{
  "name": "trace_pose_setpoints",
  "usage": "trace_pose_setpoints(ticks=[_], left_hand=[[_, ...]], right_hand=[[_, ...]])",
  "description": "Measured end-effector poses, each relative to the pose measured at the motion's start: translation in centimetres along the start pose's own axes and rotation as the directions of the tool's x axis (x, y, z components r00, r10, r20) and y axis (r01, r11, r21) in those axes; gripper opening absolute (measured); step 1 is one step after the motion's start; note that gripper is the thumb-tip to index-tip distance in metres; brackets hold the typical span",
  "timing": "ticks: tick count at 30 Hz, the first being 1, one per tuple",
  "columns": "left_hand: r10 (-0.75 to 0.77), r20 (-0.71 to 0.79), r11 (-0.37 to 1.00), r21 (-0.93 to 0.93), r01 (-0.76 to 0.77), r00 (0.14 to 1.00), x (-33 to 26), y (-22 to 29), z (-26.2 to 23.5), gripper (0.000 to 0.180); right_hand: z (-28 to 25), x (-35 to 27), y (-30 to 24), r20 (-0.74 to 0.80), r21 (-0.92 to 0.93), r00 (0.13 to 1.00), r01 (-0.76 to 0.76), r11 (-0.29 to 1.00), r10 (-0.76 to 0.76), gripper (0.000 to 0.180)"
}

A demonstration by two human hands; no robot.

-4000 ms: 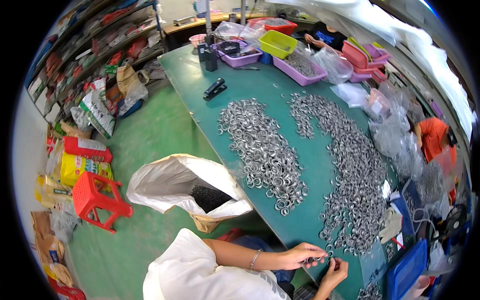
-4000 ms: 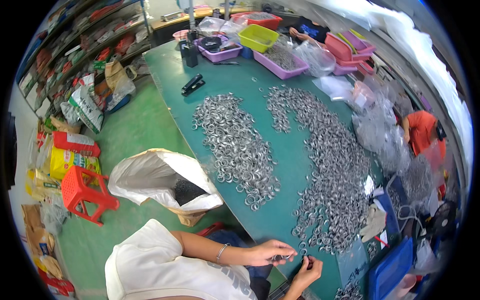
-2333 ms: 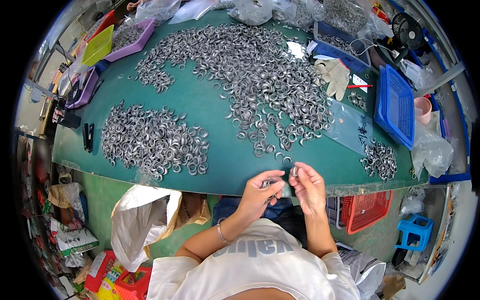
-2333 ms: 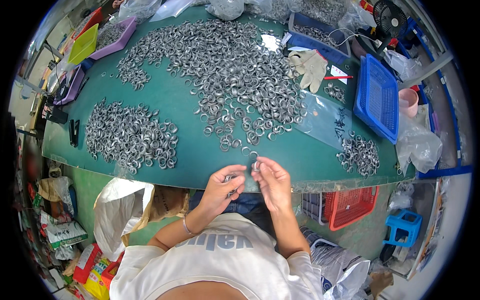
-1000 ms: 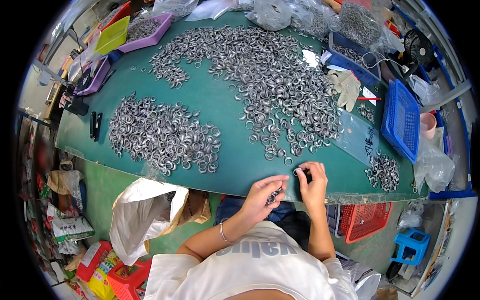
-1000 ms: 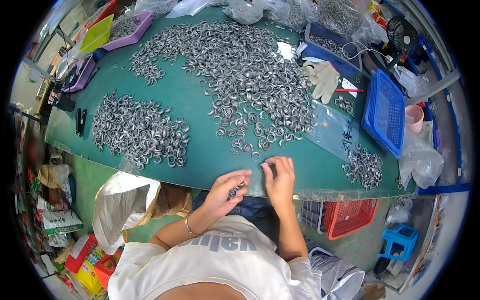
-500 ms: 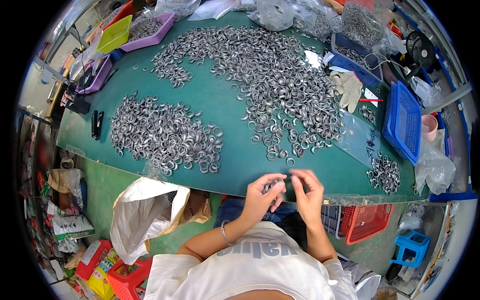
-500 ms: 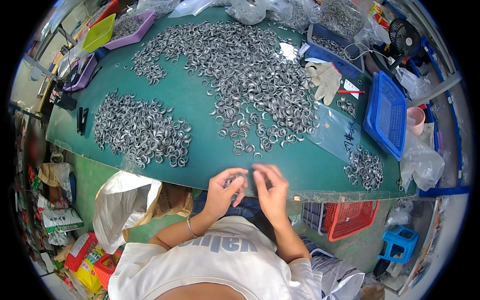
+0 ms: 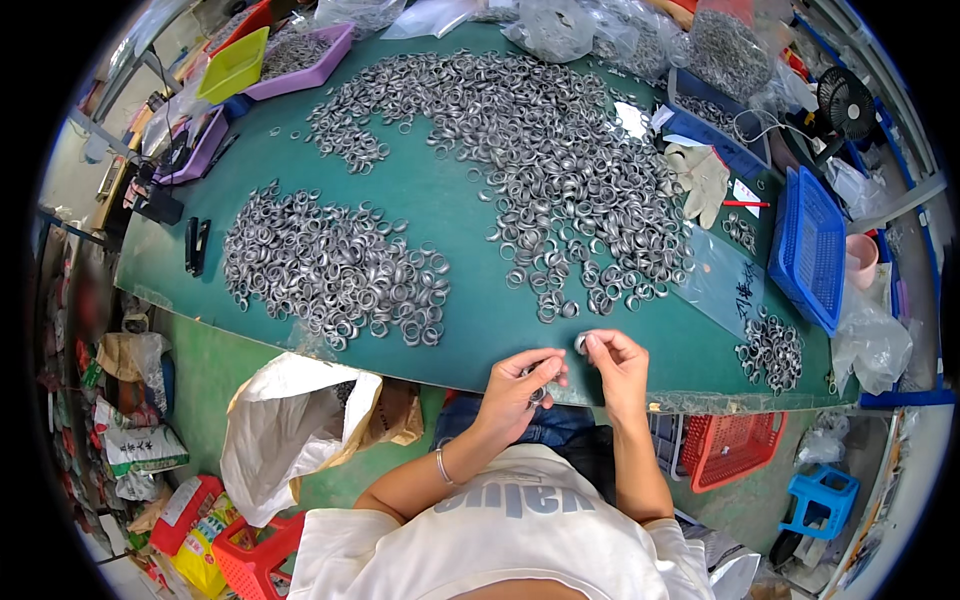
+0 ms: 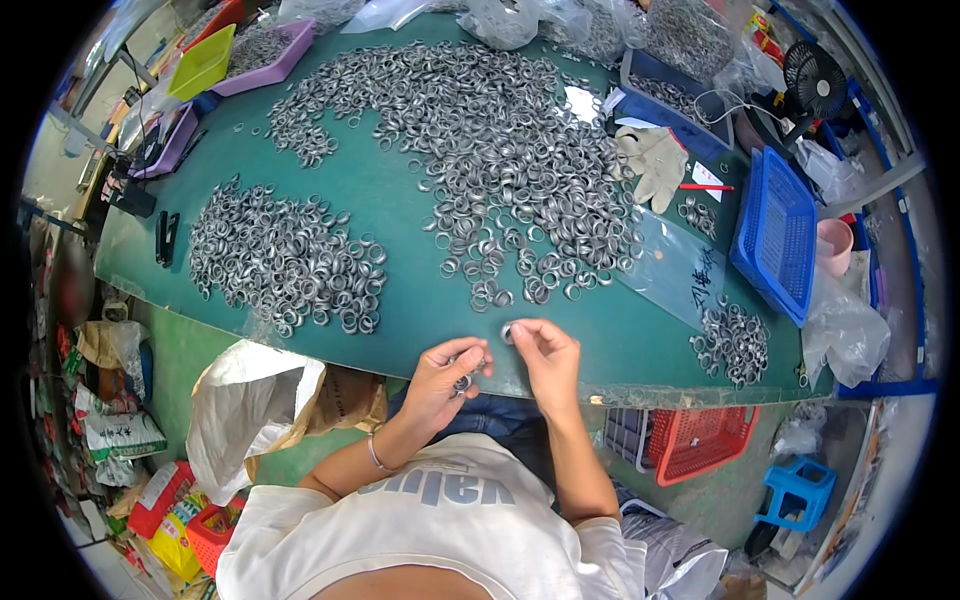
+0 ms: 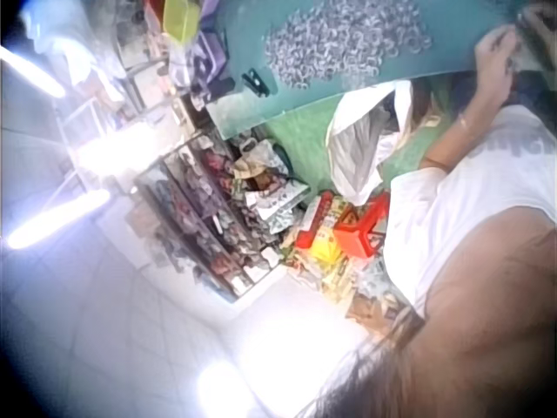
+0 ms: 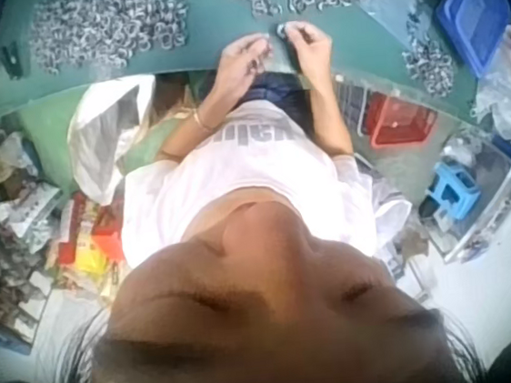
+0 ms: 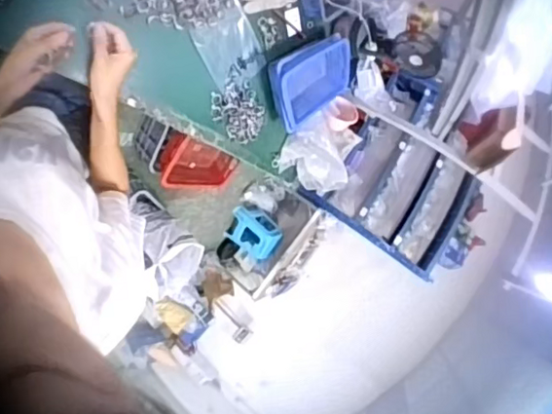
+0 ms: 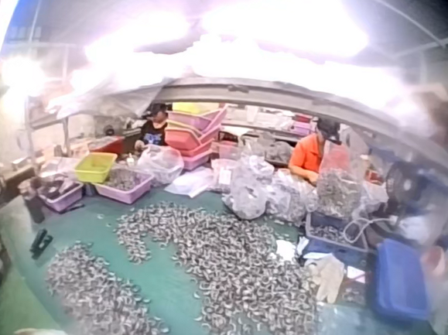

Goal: The person picks up small metal rings from a green table by hand and drops them into a large white bag on the floor.

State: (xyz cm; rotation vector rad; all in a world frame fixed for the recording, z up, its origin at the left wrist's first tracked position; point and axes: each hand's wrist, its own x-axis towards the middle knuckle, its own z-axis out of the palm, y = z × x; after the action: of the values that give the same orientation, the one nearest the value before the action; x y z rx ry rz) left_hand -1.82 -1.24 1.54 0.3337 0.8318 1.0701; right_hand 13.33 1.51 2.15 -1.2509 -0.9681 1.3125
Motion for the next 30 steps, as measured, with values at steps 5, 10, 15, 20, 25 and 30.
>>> trace_pose_setpoints(ticks=[5,10,15,20,25,30], left_hand=[[0.086,0.066,0.993,0.078,-0.091,0.994,-0.2,-0.2,0.3,0.024],[0.076,0.053,0.989,0.120,-0.082,0.996,-0.1,0.2,0.3,0.024],[-0.070,0.034,0.997,0.039,0.069,0.997,0.0,0.8,0.3,0.025],[-0.105,0.056,0.994,-0.006,0.105,0.993,0.0,1.1,0.4,0.025],[0.042,0.142,0.998,0.045,-0.049,0.989,-0.5,0.4,-0.9,0.023],[0.037,0.308,0.999,0.013,-0.044,0.951,0.7,0.2,-0.3,0.032]], right_hand=[[0.6,-1.4,0.4,0.096,0.165,0.995,-0.033,0.986,0.017,0.007],[0.3,-0.9,0.0,0.116,-0.027,0.991,0.074,0.997,-0.070,0.010],[0.7,2.7,-1.9,0.228,-0.662,0.784,0.560,0.498,-0.578,0.014],[0.7,4.1,-0.5,0.332,-0.764,0.776,0.554,0.329,-0.536,0.015],[0.4,2.4,-0.3,0.097,-0.423,0.952,0.304,0.854,-0.291,0.003],[-0.7,0.6,0.9,-0.072,0.031,0.986,0.153,0.988,-0.150,0.004]])
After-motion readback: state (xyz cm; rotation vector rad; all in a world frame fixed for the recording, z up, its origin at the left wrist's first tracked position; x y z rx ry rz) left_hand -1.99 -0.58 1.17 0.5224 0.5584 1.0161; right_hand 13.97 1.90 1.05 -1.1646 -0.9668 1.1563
